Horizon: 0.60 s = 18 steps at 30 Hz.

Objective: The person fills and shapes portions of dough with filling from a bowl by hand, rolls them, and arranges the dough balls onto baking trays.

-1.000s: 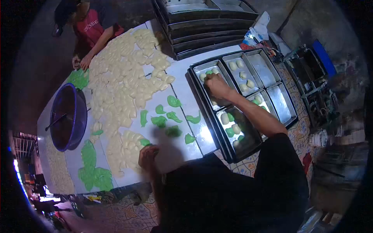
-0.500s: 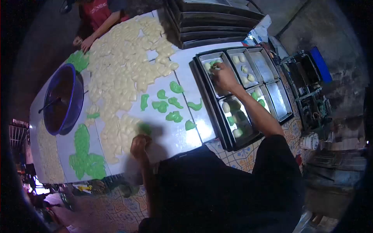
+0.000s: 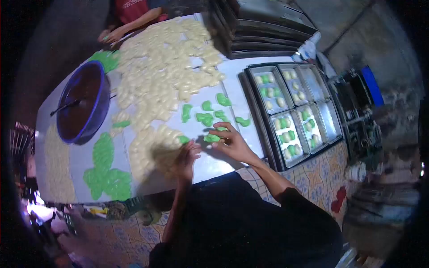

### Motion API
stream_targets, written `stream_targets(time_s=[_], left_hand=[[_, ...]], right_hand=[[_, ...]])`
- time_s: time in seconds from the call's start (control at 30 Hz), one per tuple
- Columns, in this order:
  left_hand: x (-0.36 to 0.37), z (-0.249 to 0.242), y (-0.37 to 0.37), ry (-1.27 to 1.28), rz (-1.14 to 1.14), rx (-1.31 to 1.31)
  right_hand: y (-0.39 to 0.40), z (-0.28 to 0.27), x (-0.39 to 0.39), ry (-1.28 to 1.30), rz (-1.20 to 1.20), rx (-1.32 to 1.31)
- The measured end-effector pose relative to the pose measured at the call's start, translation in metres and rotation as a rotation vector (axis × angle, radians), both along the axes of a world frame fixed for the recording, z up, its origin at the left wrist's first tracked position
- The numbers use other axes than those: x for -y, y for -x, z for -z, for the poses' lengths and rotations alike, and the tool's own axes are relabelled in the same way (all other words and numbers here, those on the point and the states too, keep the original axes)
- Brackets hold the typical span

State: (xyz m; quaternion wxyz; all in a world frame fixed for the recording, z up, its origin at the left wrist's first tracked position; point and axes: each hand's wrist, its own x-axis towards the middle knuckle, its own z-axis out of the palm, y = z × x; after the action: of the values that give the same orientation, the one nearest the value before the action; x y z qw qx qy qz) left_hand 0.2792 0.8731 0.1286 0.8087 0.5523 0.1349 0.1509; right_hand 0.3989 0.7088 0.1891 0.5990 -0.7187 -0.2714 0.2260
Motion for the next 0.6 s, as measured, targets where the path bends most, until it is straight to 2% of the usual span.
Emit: stream_targets(time_s=[0.03,0.1,0.13,0.2,0.23,0.27,0.3,0.33,0.37,0.4,0.43,0.47,0.5,0.53,0.57,0.6], left_hand=[[0.009,-0.025,-0.001,-0.166,-0.089,-0.008],[0.001,-0.058,0.000,-0.446,-0.198,0.045],[-0.005,-0.058,0.001,-0.455,-0.237,0.035],[-0.020,-0.053,0.002,-0.297,-0.364,0.010],[-0.027,-0.054,0.006,-0.301,-0.395,0.007],[-0.035,-0.055,0.009,-0.272,-0.465,-0.019],[-0.043,-0.057,0.012,-0.241,-0.534,-0.042],[-0.050,-0.067,0.013,-0.264,-0.542,-0.063],[-0.067,-0.063,0.019,-0.197,-0.403,-0.165],[-0.075,-0.061,0.022,0.341,-0.345,-0.017],[-0.087,-0.067,0.023,0.869,-0.261,0.150],[-0.103,-0.051,0.027,1.058,-0.130,0.229],[-0.113,-0.037,0.027,0.904,-0.189,0.214],[-0.133,-0.057,0.025,0.995,-0.024,0.396],[-0.154,-0.078,0.026,1.065,0.152,0.571],[-0.183,-0.066,0.018,0.945,0.245,0.710]], right_hand=[[0.006,-0.015,-0.015,-0.023,-0.024,0.007],[0.023,-0.019,-0.051,-0.146,0.000,0.179],[0.037,-0.033,-0.067,-0.139,0.083,0.204],[0.042,-0.029,-0.094,-0.104,0.057,0.139],[0.042,-0.024,-0.105,-0.057,0.068,0.082],[0.034,-0.015,-0.128,-0.228,0.053,0.150],[0.030,-0.012,-0.136,-0.305,0.050,-0.059],[0.030,-0.030,-0.145,-0.224,-0.028,0.227],[0.031,-0.038,-0.155,-0.144,-0.107,0.511],[0.040,-0.030,-0.168,-0.193,-0.315,0.311],[0.045,-0.020,-0.184,-0.292,-0.328,0.289],[0.046,-0.013,-0.195,-0.209,-0.311,0.322],[0.044,-0.010,-0.206,-0.130,-0.299,0.363],[0.042,-0.017,-0.217,-0.120,-0.365,-0.025],[0.034,-0.006,-0.226,-0.131,-0.398,-0.010],[0.022,0.017,-0.233,-0.160,-0.527,-0.128]])
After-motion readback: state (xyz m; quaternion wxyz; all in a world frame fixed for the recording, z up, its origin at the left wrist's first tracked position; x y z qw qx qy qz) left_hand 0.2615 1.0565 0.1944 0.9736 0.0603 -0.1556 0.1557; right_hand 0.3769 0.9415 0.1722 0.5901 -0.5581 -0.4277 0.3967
